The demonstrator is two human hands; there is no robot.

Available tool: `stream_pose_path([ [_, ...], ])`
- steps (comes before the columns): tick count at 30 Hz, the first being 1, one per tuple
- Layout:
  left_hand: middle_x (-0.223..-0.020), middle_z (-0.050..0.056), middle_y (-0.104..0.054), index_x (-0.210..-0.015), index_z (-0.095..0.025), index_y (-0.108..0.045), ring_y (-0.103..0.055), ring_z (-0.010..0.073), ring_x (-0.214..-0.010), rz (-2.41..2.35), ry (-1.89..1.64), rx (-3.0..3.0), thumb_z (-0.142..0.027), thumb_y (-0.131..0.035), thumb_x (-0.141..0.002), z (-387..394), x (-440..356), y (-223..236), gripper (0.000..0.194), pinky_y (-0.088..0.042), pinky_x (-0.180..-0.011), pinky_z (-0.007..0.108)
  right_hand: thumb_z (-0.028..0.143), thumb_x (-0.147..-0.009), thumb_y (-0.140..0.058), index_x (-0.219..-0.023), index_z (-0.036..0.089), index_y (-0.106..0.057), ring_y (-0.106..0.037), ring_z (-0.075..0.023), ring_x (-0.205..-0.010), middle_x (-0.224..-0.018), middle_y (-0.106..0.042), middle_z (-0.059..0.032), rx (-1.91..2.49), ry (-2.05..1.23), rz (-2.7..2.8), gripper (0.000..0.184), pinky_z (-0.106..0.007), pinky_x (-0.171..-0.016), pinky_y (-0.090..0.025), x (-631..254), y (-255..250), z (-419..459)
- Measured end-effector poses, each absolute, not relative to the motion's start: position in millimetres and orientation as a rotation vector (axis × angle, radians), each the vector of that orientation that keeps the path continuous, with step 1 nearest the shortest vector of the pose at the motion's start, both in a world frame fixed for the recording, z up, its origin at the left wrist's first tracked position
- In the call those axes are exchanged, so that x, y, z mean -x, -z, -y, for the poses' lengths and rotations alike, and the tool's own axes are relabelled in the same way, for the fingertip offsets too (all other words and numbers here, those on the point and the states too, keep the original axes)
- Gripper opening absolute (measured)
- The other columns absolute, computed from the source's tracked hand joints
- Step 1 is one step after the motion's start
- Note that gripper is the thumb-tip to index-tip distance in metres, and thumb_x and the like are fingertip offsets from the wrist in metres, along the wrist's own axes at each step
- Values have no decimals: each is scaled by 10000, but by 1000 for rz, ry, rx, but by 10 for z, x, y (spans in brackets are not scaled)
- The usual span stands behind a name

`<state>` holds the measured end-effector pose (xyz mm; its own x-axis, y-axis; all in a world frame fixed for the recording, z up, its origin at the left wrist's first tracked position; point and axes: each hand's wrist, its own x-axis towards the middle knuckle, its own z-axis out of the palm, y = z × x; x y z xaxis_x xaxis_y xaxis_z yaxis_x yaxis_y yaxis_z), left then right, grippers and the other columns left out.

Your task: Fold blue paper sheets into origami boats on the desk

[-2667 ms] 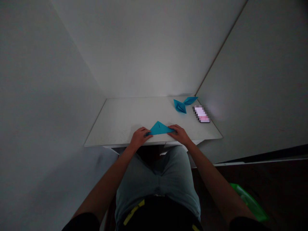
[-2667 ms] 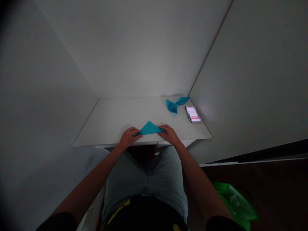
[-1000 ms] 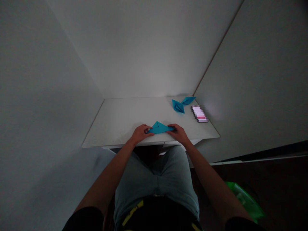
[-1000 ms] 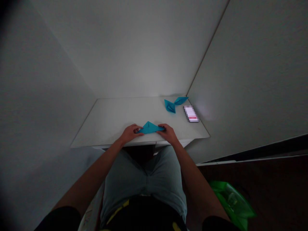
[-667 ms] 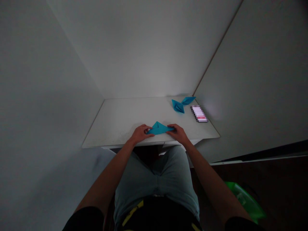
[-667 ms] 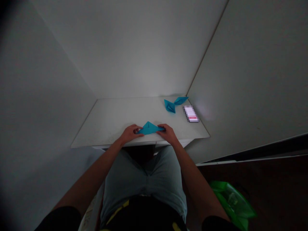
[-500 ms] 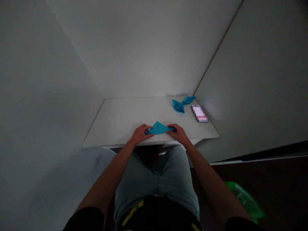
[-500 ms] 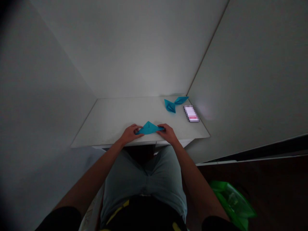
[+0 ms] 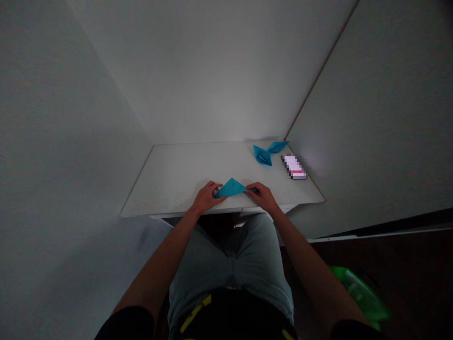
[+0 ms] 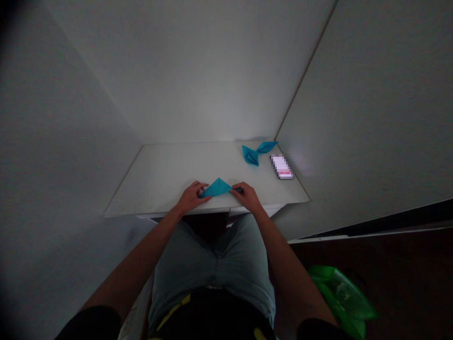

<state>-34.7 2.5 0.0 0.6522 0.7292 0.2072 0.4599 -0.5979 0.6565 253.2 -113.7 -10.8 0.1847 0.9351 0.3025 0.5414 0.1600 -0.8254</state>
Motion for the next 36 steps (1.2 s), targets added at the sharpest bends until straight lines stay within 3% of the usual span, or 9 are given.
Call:
stream_pose_path([
  [16,-1143,39,-678,-1339,-232,-738,-612,129,-767,-921,-607,-2273,-250,-782,-872,-83,353,15,469,-564,-766,287,602,-950,-737,-985,264,-765,-747,-280,-1041,-1111,-790,-95,1477,-511,1549,342,-437,-931,-610,-2533,88,1165],
  [21,-1154,40,-678,-1281,-226,-775,-648,135,-786,-972,-622,-2292,-183,-728,-887,-60,349,48,399,-584,-834,301,549,-960,-750,-1156,260,-746,-736,-285,-1050,-1143,-768,-92,1492,-466,1594,349,-437,-929,-605,-2513,104,1180],
  [25,-1159,45,-676,-1269,-248,-785,-693,170,-897,-998,-611,-2355,-183,-695,-917,-40,340,65,369,-591,-913,321,540,-945,-774,-1292,267,-692,-663,-338,-1220,-1290,-704,-131,1477,-331,1571,449,-505,-1015,-577,-2433,19,1187],
  [28,-1151,44,-671,-1281,-265,-780,-699,174,-922,-1011,-607,-2395,-195,-670,-946,-26,332,76,360,-590,-904,310,530,-947,-776,-1293,258,-677,-629,-351,-1198,-1288,-674,-155,1468,-180,1497,451,-525,-971,-577,-2253,-280,1239],
  [33,-1124,60,-646,-1259,-264,-787,-677,192,-942,-1023,-672,-2470,-201,-627,-996,17,342,67,314,-582,-907,333,353,-1001,-762,-1108,303,-687,-643,-206,-810,-954,-701,-26,1102,-351,1660,140,-371,-734,-556,-1650,-1398,1663],
  [36,-1119,64,-631,-1202,-250,-793,-653,212,-974,-1027,-713,-2492,-150,-639,-968,29,355,56,297,-577,-927,361,292,-942,-852,-992,327,-687,-625,-171,-707,-803,-685,32,895,-424,1781,176,-342,-675,-540,-1299,-2146,2073],
])
